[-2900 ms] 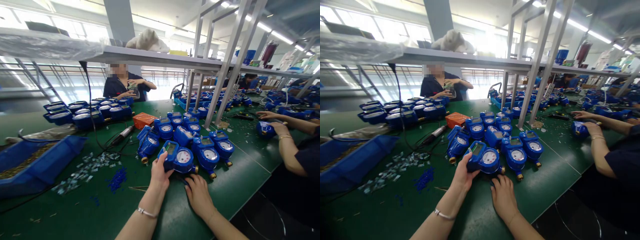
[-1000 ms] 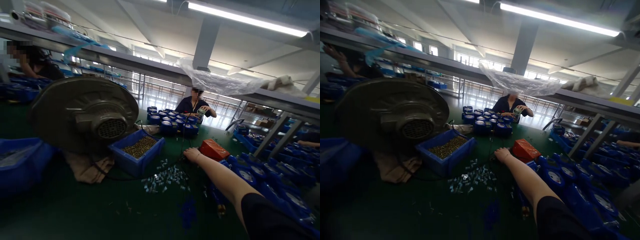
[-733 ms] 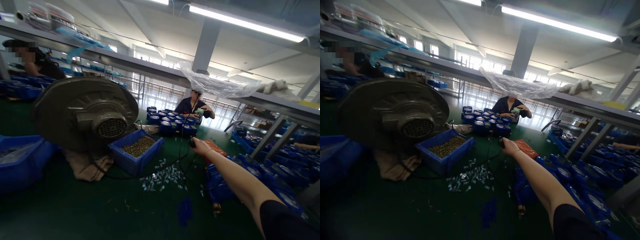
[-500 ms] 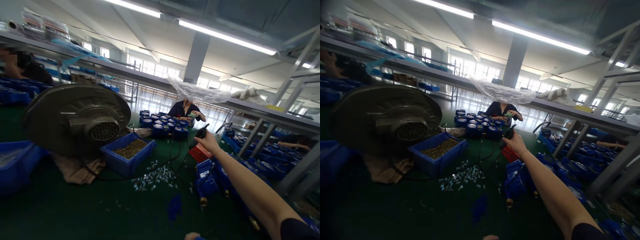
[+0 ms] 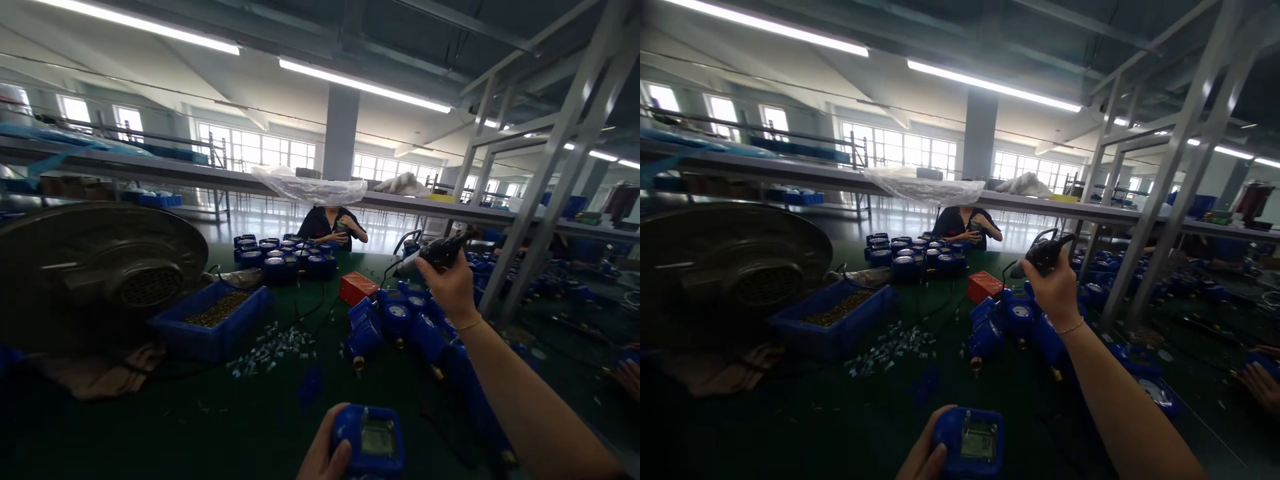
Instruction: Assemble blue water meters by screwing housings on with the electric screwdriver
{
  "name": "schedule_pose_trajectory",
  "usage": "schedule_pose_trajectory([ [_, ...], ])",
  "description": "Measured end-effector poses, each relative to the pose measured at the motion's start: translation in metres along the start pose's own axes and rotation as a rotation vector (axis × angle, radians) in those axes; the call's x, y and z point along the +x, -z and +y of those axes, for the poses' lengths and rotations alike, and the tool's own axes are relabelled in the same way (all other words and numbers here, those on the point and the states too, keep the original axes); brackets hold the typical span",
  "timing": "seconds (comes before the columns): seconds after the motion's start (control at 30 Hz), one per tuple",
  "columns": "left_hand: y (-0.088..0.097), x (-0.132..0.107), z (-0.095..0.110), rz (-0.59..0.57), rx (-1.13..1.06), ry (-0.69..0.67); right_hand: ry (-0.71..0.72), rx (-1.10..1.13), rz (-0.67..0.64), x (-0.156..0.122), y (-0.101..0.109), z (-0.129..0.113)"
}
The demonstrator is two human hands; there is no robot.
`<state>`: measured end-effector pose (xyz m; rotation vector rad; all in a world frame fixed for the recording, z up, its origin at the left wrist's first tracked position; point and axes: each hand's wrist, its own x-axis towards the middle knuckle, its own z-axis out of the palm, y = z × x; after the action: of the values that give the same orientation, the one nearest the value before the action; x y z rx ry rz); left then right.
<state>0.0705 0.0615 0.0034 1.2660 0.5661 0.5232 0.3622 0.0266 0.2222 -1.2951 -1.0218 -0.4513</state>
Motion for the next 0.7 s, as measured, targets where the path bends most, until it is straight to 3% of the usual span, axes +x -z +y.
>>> schedule_pose_trajectory([
  [0.1, -0.005, -0.007, 0.009, 0.022, 0.013, 0.033, -0.054, -0.061, 0.153, -0.009, 0.033, 0.001],
  [0.23, -0.013, -0.008, 0.017, 0.139, 0.087, 0.032, -0.129, -0.003, 0.237, -0.017, 0.076, 0.001],
  [0.37, -0.022, -0.002, 0.039, 0.361, 0.409, -0.190, -0.205, 0.175, 0.197, -0.019, 0.106, -0.014],
  [0.47, -0.033, 0.003, 0.072, 0.452, 0.637, -0.440, -0.268, 0.312, 0.137, -0.024, 0.113, -0.027],
  [0.6, -0.057, 0.002, 0.127, 0.334, 0.864, -0.776, -0.310, 0.362, 0.131, -0.038, 0.110, -0.037],
  [0.7, -0.081, 0.006, 0.156, 0.202, 1.087, -0.778, -0.307, 0.289, 0.105, -0.052, 0.108, -0.045],
])
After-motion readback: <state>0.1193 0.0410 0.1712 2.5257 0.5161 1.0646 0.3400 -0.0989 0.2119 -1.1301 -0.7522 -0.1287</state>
